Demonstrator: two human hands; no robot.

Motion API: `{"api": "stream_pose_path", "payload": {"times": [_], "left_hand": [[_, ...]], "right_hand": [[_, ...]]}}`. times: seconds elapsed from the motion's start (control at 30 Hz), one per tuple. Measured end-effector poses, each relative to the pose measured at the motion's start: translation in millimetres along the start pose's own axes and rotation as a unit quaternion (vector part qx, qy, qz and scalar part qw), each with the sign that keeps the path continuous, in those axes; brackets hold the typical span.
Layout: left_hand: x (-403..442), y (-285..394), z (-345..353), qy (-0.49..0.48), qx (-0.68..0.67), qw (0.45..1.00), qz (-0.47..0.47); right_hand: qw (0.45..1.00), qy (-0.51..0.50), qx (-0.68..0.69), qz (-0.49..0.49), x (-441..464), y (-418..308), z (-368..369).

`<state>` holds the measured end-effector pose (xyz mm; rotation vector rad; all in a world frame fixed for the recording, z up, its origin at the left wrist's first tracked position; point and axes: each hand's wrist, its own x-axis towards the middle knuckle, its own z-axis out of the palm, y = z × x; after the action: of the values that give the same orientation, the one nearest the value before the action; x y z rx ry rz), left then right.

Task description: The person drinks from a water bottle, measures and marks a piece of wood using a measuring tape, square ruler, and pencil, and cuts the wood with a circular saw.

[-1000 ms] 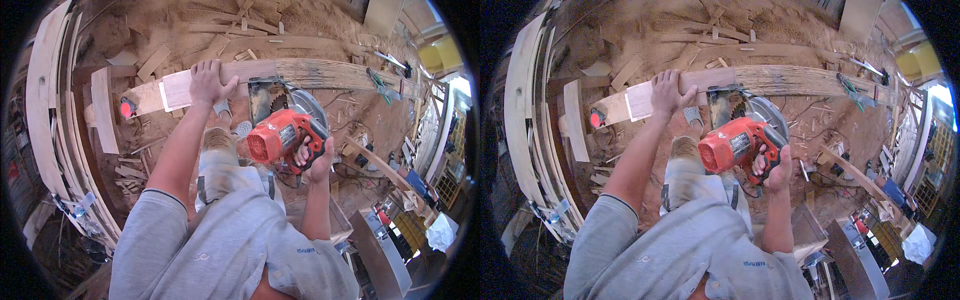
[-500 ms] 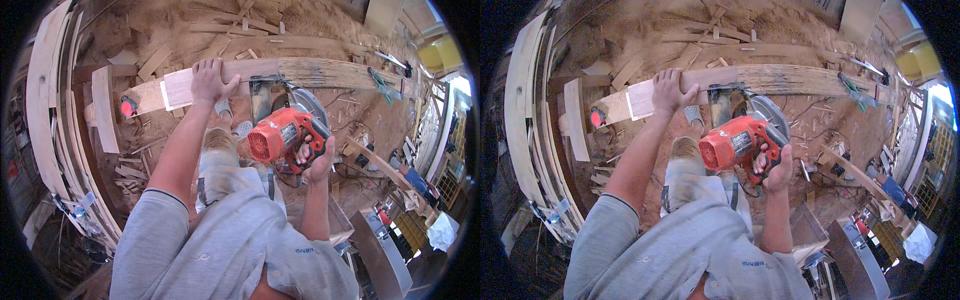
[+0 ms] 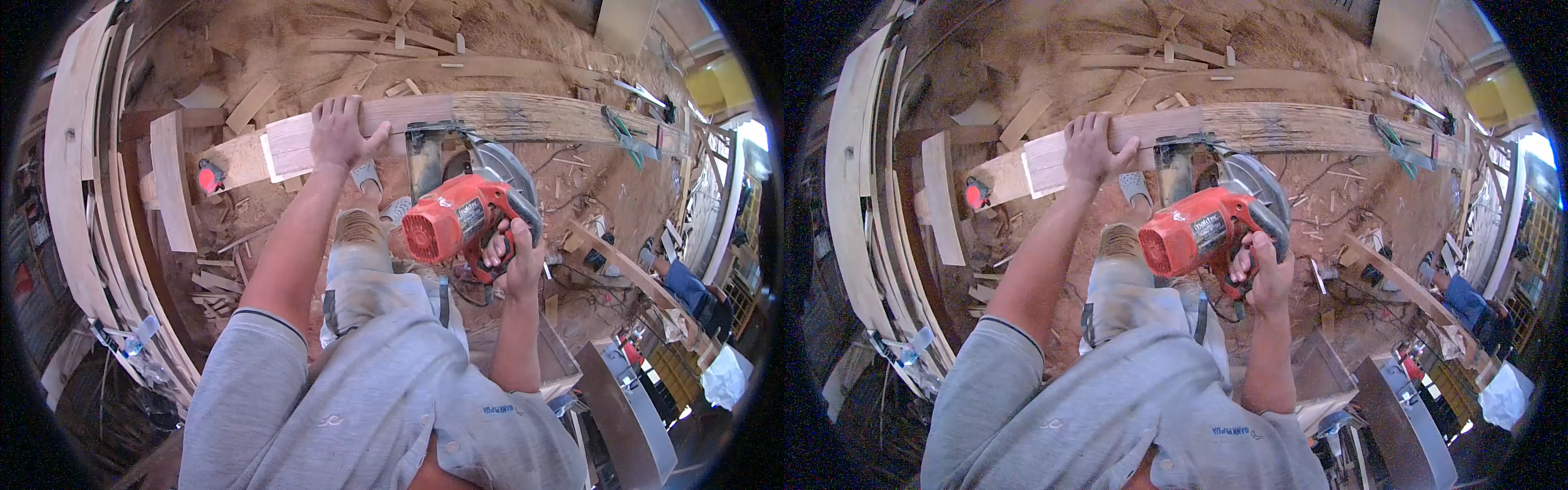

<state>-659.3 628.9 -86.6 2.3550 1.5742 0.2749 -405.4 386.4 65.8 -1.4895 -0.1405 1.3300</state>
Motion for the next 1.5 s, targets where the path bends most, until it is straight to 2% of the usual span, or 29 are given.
{"api": "stream_pose_path", "payload": {"times": [0.2,0.5,0.83,0.93,1.13,1.23,1.5], "left_hand": [[-2,-5,5,0.032,-0.016,0.999,0.017],[-1,-3,2,0.009,-0.003,1.000,0.005],[-1,-3,1,0.002,-0.006,1.000,0.002],[-1,-4,5,0.028,-0.004,1.000,0.010],[-1,-3,3,0.000,-0.001,1.000,0.003],[-2,-3,3,0.031,-0.015,0.999,0.016],[-2,-4,4,0.027,-0.003,0.999,0.019]], "right_hand": [[1.000,0.001,0.002,-0.005,1,-3,2],[1.000,-0.019,0.000,-0.009,5,-4,-2],[1.000,0.008,-0.001,0.003,4,-9,2],[1.000,0.010,-0.001,0.002,4,-9,3],[1.000,0.002,-0.003,-0.007,6,-7,1],[1.000,0.001,-0.001,-0.003,7,-6,0],[1.000,-0.006,0.004,-0.006,7,-7,0]]}}
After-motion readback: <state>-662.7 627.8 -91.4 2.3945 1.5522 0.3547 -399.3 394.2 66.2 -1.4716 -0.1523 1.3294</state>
